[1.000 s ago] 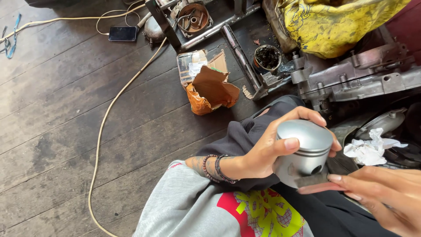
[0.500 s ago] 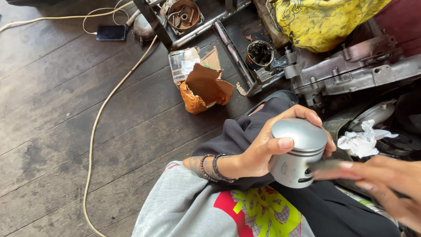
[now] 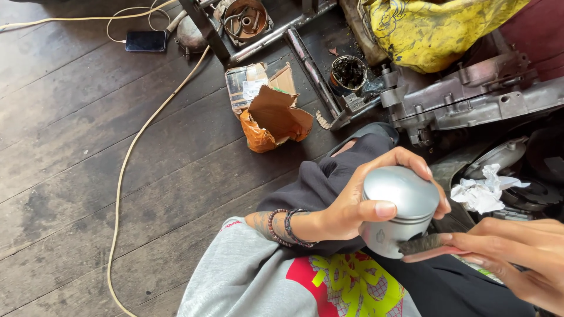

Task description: Cleaning a motorcycle piston using a small brush

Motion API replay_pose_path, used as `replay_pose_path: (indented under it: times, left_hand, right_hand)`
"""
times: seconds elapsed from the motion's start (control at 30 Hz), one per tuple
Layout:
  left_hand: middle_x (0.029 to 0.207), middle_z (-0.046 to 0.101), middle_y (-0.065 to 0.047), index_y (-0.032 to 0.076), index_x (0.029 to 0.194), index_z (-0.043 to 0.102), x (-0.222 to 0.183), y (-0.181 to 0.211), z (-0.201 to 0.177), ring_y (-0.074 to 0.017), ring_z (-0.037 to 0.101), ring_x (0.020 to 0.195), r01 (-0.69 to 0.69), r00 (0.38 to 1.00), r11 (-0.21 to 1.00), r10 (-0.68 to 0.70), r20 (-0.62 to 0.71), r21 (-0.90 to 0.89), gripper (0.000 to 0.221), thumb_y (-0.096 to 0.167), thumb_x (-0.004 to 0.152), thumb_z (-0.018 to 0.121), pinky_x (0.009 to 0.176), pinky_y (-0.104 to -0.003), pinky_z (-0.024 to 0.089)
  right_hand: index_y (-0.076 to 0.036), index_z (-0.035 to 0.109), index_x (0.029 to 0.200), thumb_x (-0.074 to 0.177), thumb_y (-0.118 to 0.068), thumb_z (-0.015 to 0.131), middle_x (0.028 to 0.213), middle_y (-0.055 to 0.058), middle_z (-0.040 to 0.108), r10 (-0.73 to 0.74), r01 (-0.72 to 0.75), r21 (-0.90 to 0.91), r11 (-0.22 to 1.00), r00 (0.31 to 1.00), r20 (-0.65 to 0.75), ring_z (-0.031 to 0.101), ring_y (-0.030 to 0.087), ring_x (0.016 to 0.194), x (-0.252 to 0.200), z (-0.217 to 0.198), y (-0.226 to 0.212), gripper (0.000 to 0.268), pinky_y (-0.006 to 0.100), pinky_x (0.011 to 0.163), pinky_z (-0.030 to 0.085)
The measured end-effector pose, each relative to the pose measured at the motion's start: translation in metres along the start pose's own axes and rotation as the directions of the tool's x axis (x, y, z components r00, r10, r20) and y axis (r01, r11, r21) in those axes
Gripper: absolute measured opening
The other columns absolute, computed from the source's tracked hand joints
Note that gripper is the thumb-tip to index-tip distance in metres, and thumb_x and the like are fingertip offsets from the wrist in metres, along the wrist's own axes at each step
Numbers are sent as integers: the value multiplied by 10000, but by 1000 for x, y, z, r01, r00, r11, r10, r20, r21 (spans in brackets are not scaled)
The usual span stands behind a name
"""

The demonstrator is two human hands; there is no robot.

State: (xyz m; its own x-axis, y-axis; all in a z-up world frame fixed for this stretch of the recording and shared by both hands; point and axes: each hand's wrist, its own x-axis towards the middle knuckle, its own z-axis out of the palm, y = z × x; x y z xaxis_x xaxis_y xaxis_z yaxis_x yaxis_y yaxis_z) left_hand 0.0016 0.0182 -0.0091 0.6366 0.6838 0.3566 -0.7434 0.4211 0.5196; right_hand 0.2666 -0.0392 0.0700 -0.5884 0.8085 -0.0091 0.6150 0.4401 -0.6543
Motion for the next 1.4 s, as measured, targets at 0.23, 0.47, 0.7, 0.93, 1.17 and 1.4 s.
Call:
replay_pose_path:
  times: [0.23,0.47,0.7,0.93,1.17,1.4]
  left_hand:
    - [1282,700,-171,79,1390,507,2,-1,-1,-246,681,1204,7,999,999,-8,-47,-33,524,321,967,700,1119,-387,526]
    - [1246,708,-144,79,1385,515,2,-3,2,-236,698,1162,-14,1000,1000,14,-23,-22,514,284,969,738,1095,-376,546]
    - [1240,699,-176,73,1373,519,3,-3,1,-264,686,1162,-3,999,997,1,-39,-75,480,274,976,698,1090,-391,526]
    - [1240,706,-123,94,1376,518,1,-3,2,-224,700,1161,-15,1000,999,14,12,34,515,295,965,754,1076,-366,555]
    - [1240,705,-106,83,1373,517,1,-2,1,-226,709,1162,5,1000,1000,-5,4,25,529,294,953,760,1075,-368,558]
    - [1251,681,-170,65,1371,506,3,-14,4,-273,679,1192,-52,996,995,46,-72,-84,493,304,976,679,1075,-412,535]
  right_hand:
    - [-78,725,1162,791,-142,702,835,34,764,322,-304,107,947,906,-275,714,100,582,-47,21,46,378,184,540,574]
    - [-256,798,1077,691,-231,766,735,-106,879,134,-135,-42,990,991,-9,774,30,399,-17,4,15,388,184,339,616]
    - [-277,807,1064,686,-249,767,676,-84,858,238,-247,-125,961,968,-81,743,48,361,-20,6,4,381,193,344,606]
    - [-206,806,946,656,-212,790,726,-116,837,-16,16,-31,999,1000,-14,736,43,415,-2,10,-3,291,196,378,580]
    - [-237,785,1030,689,-259,770,802,-134,880,35,-36,-58,998,999,-22,777,30,425,-8,10,-3,341,196,366,615]
    - [-145,768,878,625,-182,834,877,-80,786,-1,-32,-224,974,990,-143,695,103,535,7,12,-35,265,268,473,538]
